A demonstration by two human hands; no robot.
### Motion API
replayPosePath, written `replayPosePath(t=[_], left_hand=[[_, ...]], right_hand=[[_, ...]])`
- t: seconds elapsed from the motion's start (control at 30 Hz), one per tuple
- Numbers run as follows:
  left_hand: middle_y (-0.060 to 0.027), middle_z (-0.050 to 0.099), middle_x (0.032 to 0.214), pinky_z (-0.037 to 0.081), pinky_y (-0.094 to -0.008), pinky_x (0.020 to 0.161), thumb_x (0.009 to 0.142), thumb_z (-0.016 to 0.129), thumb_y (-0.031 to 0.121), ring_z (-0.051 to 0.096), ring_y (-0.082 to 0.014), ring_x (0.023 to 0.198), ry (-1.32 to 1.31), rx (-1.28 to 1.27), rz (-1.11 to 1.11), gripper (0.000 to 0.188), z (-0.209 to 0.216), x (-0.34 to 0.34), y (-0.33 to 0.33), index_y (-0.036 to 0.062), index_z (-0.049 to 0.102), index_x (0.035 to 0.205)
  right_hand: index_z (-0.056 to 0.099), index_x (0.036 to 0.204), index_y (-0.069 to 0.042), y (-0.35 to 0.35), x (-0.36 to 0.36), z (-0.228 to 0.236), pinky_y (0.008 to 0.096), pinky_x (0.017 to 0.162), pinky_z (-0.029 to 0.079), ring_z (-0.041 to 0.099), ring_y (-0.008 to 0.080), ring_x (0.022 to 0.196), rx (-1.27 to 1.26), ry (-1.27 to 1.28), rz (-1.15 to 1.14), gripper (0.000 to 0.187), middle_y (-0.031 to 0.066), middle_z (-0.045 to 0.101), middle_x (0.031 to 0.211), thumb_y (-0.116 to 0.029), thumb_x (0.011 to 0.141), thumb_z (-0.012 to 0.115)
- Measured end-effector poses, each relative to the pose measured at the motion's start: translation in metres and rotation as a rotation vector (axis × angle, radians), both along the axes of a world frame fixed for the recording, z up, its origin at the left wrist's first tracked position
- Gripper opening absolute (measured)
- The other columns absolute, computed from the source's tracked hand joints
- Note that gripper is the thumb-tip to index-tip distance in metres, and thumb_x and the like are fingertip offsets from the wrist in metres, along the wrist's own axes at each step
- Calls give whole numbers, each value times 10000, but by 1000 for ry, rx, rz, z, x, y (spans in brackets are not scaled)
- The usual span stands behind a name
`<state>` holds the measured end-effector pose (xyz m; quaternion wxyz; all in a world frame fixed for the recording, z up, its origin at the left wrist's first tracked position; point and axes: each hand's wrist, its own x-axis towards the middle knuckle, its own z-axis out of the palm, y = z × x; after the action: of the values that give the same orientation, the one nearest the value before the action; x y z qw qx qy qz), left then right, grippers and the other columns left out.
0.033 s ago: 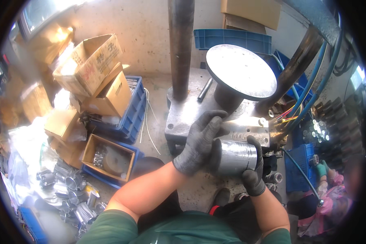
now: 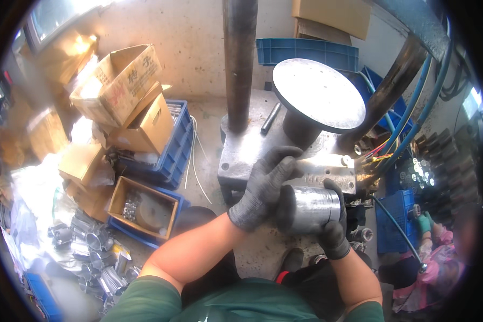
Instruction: Assemble motor housings and internal components using a hydraulic press.
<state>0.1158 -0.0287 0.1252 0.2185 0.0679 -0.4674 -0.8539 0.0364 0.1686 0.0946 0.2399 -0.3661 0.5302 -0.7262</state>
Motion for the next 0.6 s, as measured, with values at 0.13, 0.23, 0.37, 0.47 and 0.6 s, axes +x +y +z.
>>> replayPosePath(t=[0.13, 0.23, 0.37, 0.47, 0.6], left_hand=[[-50, 704, 1063, 521, -310, 959, 1064, 620, 295, 646, -136, 1039, 82, -126, -115, 331, 3, 4, 3, 61, 661, 1295], [-30, 686, 1036, 554, -335, 909, 947, 730, 67, 681, -180, 1015, 205, -472, 7, 267, 0, 2, 6, 79, 692, 1210], [-92, 662, 975, 571, -367, 761, 885, 780, 121, 697, -252, 920, 224, -980, 236, 231, 3, -4, -15, 86, 701, 1100], [-90, 679, 940, 581, -364, 728, 840, 782, -6, 706, -243, 830, 242, -1314, 349, 209, 8, 2, -29, 82, 714, 1017], [-41, 703, 916, 545, -306, 677, 971, 767, 182, 678, -176, 781, 325, -388, 615, 127, -2, -6, -76, 78, 717, 1023]], right_hand=[[352, 1586, -39, -2, 1, 15, 501, 1177, 426, 529, 324, 1394, -1, -583, 137, 1023, 179, 499, 1532, -792, 916, 529], [428, 1554, -51, -7, -2, 25, 519, 1179, 423, 497, 335, 1423, -14, -791, 202, 992, 155, 500, 1547, -817, 924, 445], [475, 1525, -47, -5, -10, 18, 528, 1158, 451, 542, 350, 1378, 18, -983, 216, 951, 161, 540, 1509, -783, 924, 481], [478, 1519, -36, -10, -12, 24, 528, 1140, 470, 576, 341, 1339, 45, -844, 129, 947, 159, 596, 1446, -769, 919, 502], [500, 1493, -43, -4, -36, 18, 425, 984, 577, 683, 292, 1148, -41, -824, 131, 923, 148, 658, 1332, -757, 910, 529]])
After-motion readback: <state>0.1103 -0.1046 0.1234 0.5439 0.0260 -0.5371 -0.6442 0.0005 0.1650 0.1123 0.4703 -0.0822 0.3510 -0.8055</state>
